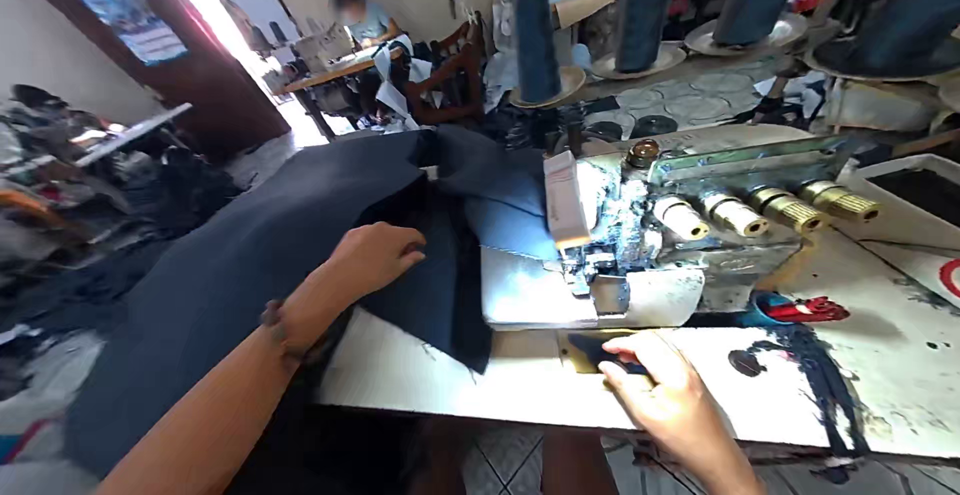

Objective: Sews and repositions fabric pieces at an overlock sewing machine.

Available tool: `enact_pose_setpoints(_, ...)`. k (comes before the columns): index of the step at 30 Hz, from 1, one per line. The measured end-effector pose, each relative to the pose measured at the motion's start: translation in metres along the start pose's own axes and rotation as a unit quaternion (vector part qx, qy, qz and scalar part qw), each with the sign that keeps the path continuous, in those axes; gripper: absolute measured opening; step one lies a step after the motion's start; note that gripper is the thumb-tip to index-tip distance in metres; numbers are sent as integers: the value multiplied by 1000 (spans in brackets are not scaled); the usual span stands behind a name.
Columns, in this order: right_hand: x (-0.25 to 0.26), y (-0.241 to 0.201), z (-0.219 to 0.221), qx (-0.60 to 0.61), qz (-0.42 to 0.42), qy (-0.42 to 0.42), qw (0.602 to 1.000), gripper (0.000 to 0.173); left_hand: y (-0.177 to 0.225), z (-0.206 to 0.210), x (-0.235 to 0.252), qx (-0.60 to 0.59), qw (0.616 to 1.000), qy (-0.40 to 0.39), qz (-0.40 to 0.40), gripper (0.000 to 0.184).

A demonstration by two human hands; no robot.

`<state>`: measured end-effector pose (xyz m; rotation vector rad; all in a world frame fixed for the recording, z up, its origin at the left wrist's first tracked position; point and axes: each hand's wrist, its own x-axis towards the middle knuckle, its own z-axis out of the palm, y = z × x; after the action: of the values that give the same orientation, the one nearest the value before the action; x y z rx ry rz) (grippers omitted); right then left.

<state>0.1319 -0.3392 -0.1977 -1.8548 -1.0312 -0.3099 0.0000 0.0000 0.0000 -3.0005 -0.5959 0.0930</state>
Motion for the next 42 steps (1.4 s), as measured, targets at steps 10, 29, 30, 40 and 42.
enact_pose_setpoints(10,2,-5,-2,4,7,-18,1000,32,-102,46,-137,-70,962,237,-114,20)
enact_pose_setpoints(29,-32,-134,41,581,270,-262,722,76,66,63,-208,-394,916,-43,62,37)
enact_pose_setpoints(30,-29,-140,42,593,300,-256,702,69,85,82,-222,-411,903,-81,93,36)
enact_pose_setpoints(40,-70,-129,44,482,397,-109,773,21,125,130,-200,-270,909,69,310,24)
enact_pose_setpoints(42,-81,-130,44,472,362,-105,797,22,124,119,-153,-250,903,151,316,28)
